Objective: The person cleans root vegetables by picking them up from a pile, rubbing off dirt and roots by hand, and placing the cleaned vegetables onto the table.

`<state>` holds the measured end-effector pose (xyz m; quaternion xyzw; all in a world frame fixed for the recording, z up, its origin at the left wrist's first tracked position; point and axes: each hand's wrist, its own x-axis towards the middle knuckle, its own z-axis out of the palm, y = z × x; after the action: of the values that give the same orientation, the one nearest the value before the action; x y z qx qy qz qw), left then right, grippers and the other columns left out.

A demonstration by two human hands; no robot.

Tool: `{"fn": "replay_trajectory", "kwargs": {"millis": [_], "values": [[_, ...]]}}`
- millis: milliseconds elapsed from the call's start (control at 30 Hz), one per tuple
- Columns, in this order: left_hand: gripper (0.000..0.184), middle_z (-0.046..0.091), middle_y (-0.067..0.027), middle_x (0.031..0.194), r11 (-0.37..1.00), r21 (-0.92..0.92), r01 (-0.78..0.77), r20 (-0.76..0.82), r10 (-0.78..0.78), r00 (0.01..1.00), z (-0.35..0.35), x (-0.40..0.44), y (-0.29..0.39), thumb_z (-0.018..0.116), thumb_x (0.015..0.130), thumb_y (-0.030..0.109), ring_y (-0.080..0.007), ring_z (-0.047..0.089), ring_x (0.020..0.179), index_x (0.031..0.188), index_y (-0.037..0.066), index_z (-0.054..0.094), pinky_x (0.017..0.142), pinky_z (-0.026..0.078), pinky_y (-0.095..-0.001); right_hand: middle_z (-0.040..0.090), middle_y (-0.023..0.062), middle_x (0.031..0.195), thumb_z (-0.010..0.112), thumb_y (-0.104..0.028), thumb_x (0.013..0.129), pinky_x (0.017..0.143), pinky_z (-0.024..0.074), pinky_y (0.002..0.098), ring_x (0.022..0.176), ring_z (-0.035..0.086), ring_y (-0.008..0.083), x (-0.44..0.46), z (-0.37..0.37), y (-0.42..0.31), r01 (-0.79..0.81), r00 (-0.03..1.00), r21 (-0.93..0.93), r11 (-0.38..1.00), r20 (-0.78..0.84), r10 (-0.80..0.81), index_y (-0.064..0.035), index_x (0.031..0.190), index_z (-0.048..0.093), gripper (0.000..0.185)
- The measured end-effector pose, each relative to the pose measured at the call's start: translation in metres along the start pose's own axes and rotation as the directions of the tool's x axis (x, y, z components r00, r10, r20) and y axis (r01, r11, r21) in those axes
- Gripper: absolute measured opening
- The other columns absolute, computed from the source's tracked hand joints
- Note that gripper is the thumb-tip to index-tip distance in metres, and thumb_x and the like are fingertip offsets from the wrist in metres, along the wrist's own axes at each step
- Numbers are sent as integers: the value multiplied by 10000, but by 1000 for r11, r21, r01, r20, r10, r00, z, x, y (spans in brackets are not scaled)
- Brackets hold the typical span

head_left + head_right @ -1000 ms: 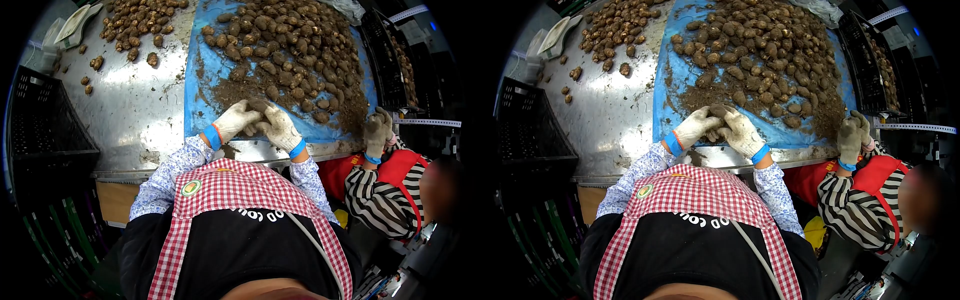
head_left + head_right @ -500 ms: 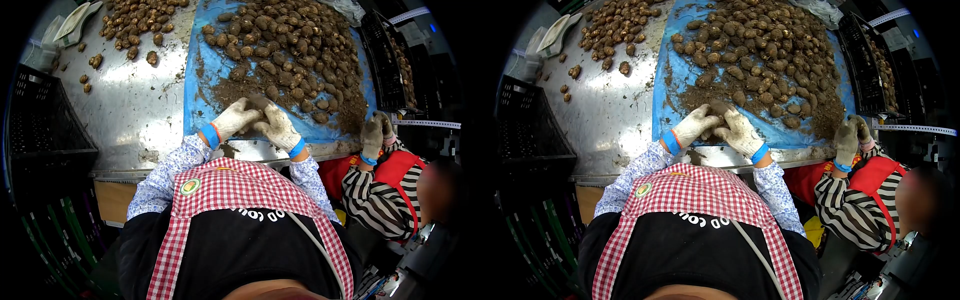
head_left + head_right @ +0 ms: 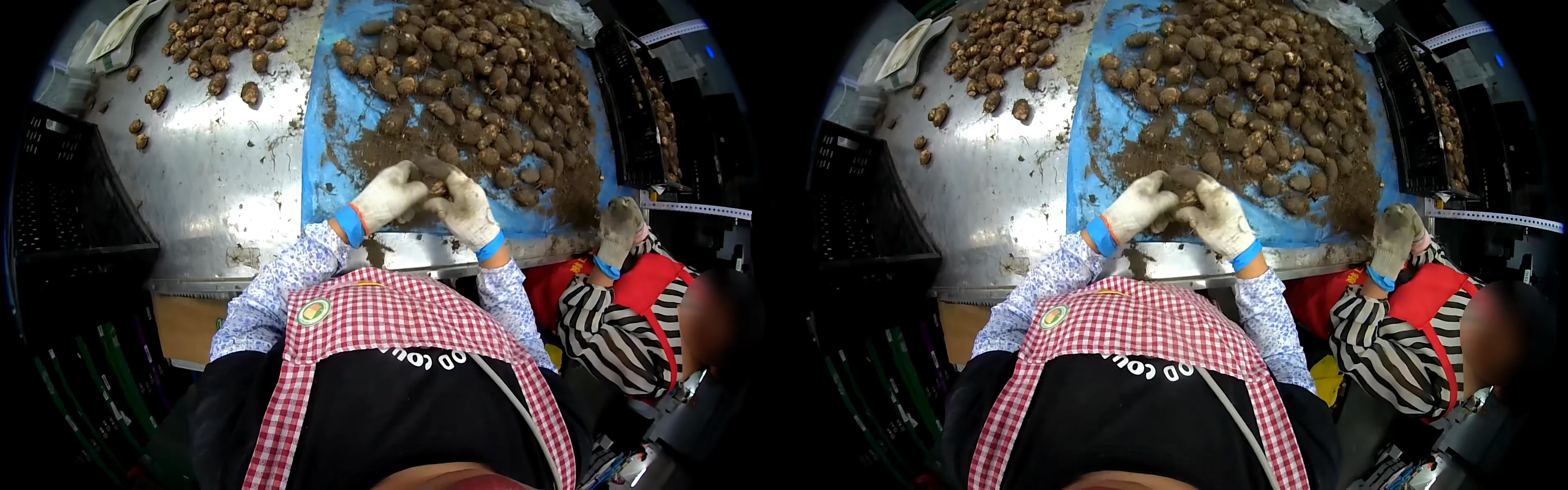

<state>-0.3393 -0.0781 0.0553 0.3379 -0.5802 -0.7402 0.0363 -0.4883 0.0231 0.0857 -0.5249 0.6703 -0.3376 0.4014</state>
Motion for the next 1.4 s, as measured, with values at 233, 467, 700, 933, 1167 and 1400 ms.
{"fn": "replay_trajectory", "kwargs": {"millis": [233, 467, 700, 933, 1167, 1400], "values": [[318, 582, -27, 733, 985, -162, -53, 21, 57, 998, 6, -4, -3, 560, 871, 149, -93, 511, 549, 1137, -22, 524, 465, 387, -227, 561, 159, 1312, 668, -55, 775, 991, 454, 368, 1180, 559, 295, -6, 2, 8, 140, 987, -136, 981, -55, -149, -43, 1343, 501, 592], [271, 572, -63, 698, 963, -268, -16, -64, -1, 998, -1, 1, 8, 539, 874, 143, -125, 488, 487, 1082, -30, 510, 438, 407, -266, 571, 132, 1296, 642, 6, 770, 982, 461, 347, 1171, 561, 273, 1, -6, -7, 141, 986, 68, 988, -102, -133, -44, 1340, 506, 588], [280, 581, -77, 740, 980, -75, -183, -134, 172, 976, 5, 12, -15, 570, 876, 178, -120, 538, 597, 1070, -19, 530, 484, 425, -259, 552, 146, 1318, 639, 13, 785, 993, 464, 340, 1206, 543, 279, 14, 5, 4, 274, 961, -332, 903, 54, -272, -42, 1375, 452, 622], [166, 506, -44, 643, 924, -381, -31, -46, 15, 999, -2, 0, -4, 474, 910, 114, -120, 418, 465, 1013, -13, 502, 415, 338, -267, 497, 154, 1388, 654, -32, 813, 1051, 413, 336, 1266, 492, 285, -3, -7, -12, -26, 1000, 305, 952, 9, 25, -34, 1392, 437, 618], [254, 516, -40, 670, 994, -68, -87, -125, 78, 989, 2, 3, 4, 493, 911, 140, -110, 445, 493, 1105, -24, 500, 422, 352, -262, 483, 154, 1407, 644, -21, 812, 1062, 403, 356, 1312, 453, 281, 3, -3, -4, 166, 986, -76, 983, 39, -163, -61, 1414, 429, 640], [235, 524, -16, 671, 947, -305, -96, -19, 95, 995, -8, -7, 5, 521, 908, 153, -93, 474, 529, 1087, 1, 536, 451, 360, -248, 487, 156, 1413, 640, -40, 818, 1067, 394, 372, 1289, 478, 314, 0, -5, -3, -5, 1000, 165, 986, -5, 5, -68, 1458, 357, 700]]}}
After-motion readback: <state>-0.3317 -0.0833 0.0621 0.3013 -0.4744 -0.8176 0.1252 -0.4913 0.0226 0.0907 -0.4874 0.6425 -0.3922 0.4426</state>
